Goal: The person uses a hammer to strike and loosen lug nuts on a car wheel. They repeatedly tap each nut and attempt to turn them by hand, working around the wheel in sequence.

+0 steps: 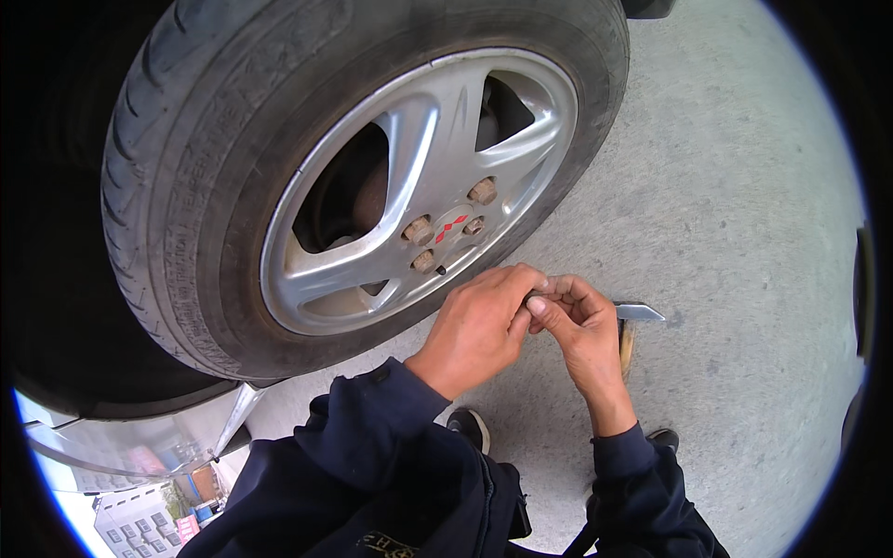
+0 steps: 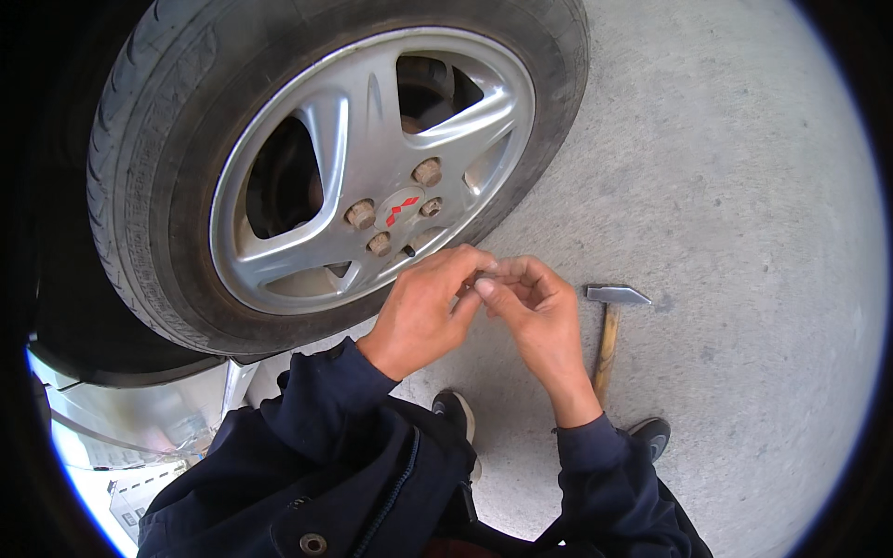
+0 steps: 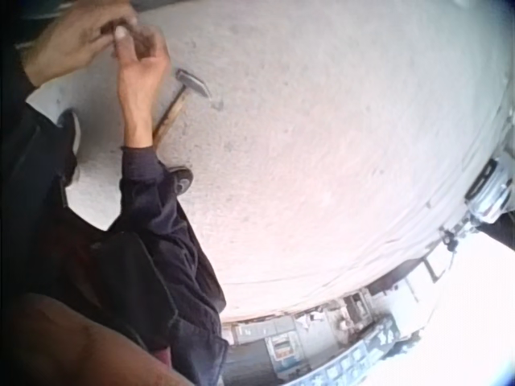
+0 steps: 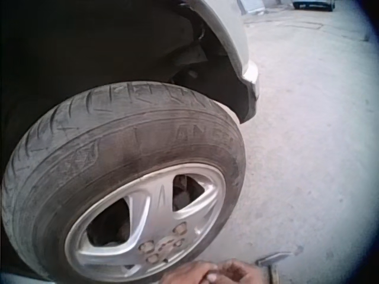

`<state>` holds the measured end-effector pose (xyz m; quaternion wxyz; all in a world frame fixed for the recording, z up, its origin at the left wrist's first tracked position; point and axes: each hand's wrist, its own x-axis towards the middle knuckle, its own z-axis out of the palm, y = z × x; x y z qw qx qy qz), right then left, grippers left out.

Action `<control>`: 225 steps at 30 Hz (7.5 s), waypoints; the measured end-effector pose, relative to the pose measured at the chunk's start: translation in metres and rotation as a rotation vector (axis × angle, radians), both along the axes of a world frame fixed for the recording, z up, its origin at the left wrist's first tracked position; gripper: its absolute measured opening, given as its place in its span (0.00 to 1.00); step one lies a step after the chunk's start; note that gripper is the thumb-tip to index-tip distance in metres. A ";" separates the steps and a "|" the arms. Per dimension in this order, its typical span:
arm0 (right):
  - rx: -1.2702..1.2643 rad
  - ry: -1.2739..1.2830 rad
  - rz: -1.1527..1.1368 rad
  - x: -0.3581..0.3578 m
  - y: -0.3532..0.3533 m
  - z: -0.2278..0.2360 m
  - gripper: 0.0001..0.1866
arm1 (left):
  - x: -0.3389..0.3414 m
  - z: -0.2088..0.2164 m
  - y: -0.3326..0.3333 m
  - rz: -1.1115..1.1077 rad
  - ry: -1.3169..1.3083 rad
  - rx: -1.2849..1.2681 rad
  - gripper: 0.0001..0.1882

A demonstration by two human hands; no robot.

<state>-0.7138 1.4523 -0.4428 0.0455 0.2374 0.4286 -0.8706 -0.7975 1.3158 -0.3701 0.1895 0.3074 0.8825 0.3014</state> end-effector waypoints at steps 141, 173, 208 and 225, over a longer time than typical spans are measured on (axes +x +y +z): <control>0.685 0.075 -0.078 -0.077 -0.067 -0.019 0.15 | 0.025 0.031 -0.076 0.008 -0.136 -0.304 0.15; 0.844 -0.127 -0.278 0.024 0.039 -0.104 0.08 | -0.001 -0.018 -0.040 0.573 -0.816 0.151 0.13; 1.808 0.399 0.865 0.012 0.047 0.019 0.14 | 0.065 0.092 -0.107 -0.419 -0.407 -0.121 0.09; 1.784 0.460 0.801 -0.034 0.042 0.023 0.15 | 0.057 0.080 -0.107 -0.429 -0.436 -0.138 0.11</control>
